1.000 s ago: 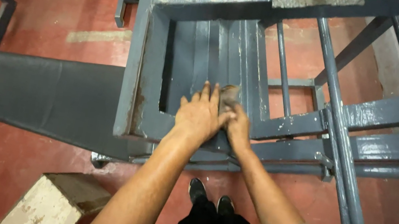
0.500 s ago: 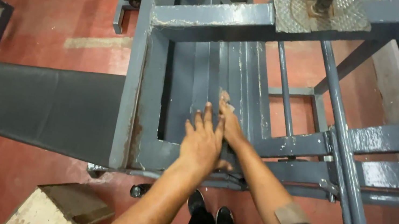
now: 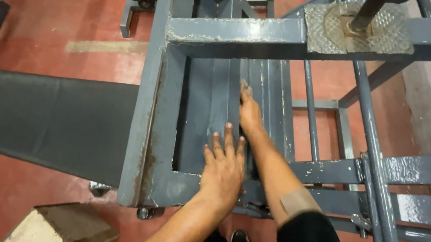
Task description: Cleaning various metal frames and pads of a weightlifting machine using a cloth.
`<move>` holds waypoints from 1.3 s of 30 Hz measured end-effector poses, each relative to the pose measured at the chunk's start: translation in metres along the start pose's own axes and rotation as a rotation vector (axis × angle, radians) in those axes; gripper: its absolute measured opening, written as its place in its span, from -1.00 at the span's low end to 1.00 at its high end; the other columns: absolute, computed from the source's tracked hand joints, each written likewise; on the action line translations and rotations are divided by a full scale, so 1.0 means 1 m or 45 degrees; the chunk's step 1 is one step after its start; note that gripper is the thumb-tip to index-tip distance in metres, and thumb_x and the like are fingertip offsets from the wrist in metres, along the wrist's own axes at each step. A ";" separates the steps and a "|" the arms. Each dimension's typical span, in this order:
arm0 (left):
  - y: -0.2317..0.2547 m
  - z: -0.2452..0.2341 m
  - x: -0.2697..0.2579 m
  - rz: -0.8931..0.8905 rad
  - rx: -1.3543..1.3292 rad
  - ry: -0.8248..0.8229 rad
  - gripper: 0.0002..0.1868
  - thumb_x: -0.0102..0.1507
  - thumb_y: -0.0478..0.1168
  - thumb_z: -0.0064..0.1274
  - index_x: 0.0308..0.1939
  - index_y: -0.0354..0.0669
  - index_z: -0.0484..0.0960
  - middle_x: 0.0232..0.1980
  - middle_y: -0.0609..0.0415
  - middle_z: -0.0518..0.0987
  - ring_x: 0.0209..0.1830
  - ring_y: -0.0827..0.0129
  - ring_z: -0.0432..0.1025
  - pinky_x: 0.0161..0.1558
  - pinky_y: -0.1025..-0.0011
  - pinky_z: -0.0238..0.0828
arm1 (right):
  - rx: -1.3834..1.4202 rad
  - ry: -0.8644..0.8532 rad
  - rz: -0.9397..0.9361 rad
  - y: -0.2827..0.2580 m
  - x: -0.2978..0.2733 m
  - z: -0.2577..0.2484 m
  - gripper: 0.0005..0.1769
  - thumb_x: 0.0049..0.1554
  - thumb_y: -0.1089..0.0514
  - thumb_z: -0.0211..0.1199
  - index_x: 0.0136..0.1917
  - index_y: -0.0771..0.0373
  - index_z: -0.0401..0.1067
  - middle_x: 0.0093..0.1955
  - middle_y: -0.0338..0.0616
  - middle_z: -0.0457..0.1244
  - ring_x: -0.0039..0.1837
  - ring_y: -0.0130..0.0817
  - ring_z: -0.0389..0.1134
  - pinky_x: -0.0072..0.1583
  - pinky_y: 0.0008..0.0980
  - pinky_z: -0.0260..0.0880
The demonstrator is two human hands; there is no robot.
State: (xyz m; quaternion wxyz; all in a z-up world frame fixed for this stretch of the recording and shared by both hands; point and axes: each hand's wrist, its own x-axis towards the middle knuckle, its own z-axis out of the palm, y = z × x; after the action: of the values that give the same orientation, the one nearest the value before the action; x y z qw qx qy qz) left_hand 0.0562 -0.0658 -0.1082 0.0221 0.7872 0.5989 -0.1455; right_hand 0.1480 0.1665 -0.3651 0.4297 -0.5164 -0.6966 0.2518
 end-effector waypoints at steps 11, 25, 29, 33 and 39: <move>0.001 -0.006 -0.003 0.035 0.130 -0.124 0.25 0.12 0.34 0.21 0.62 -0.26 -0.10 0.63 -0.49 -0.32 0.57 -0.41 -0.18 0.40 -0.30 -0.19 | 0.091 -0.344 0.021 -0.034 -0.137 -0.066 -0.85 0.07 0.30 0.32 -0.03 0.30 0.51 -0.05 0.05 0.31 0.03 -0.08 0.35 0.08 -0.26 0.36; 0.016 -0.004 0.001 0.110 -0.006 -0.183 0.13 0.21 0.15 0.08 0.63 -0.25 -0.22 0.68 -0.24 -0.23 0.66 -0.30 -0.43 0.46 -0.31 -0.56 | 1.044 -0.430 0.884 -0.051 -0.130 -0.061 -0.68 0.21 0.04 0.20 0.15 0.22 0.56 0.12 -0.10 0.43 0.14 -0.33 0.43 0.15 -0.30 0.43; 0.031 0.044 0.009 0.092 0.147 0.351 -0.14 0.30 -0.09 -0.13 0.59 -0.26 -0.16 0.66 -0.20 -0.11 0.62 -0.22 -0.26 0.45 -0.27 -0.44 | 0.167 0.016 0.473 -0.059 -0.116 -0.067 -0.55 0.34 -0.13 0.04 0.11 0.25 0.56 -0.01 0.10 0.37 0.08 -0.14 0.39 0.08 -0.14 0.39; 0.030 0.023 0.003 0.173 -0.049 0.216 0.04 0.24 0.04 -0.05 0.63 -0.36 -0.22 0.68 -0.29 -0.12 0.68 -0.12 -0.24 0.53 -0.17 -0.47 | -0.278 0.167 0.300 -0.129 -0.100 -0.113 -0.50 0.24 -0.19 0.14 0.18 0.27 0.44 0.06 0.12 0.31 0.14 0.11 0.32 0.13 -0.03 0.32; 0.034 0.038 0.012 0.272 -0.094 0.000 0.15 0.20 0.18 0.06 0.61 -0.28 -0.26 0.63 -0.31 -0.04 0.63 -0.16 -0.14 0.48 -0.30 -0.54 | -0.600 0.038 0.111 -0.100 -0.076 -0.089 -0.65 0.06 0.09 0.21 0.12 0.12 0.55 0.21 0.17 0.22 0.25 0.16 0.22 0.28 -0.05 0.26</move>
State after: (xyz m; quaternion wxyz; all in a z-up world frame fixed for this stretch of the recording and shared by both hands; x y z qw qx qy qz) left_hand 0.0841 -0.0722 -0.1527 0.0666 0.8452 0.5165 -0.1201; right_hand 0.1812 0.0526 -0.2665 0.2962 -0.6355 -0.7069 0.0930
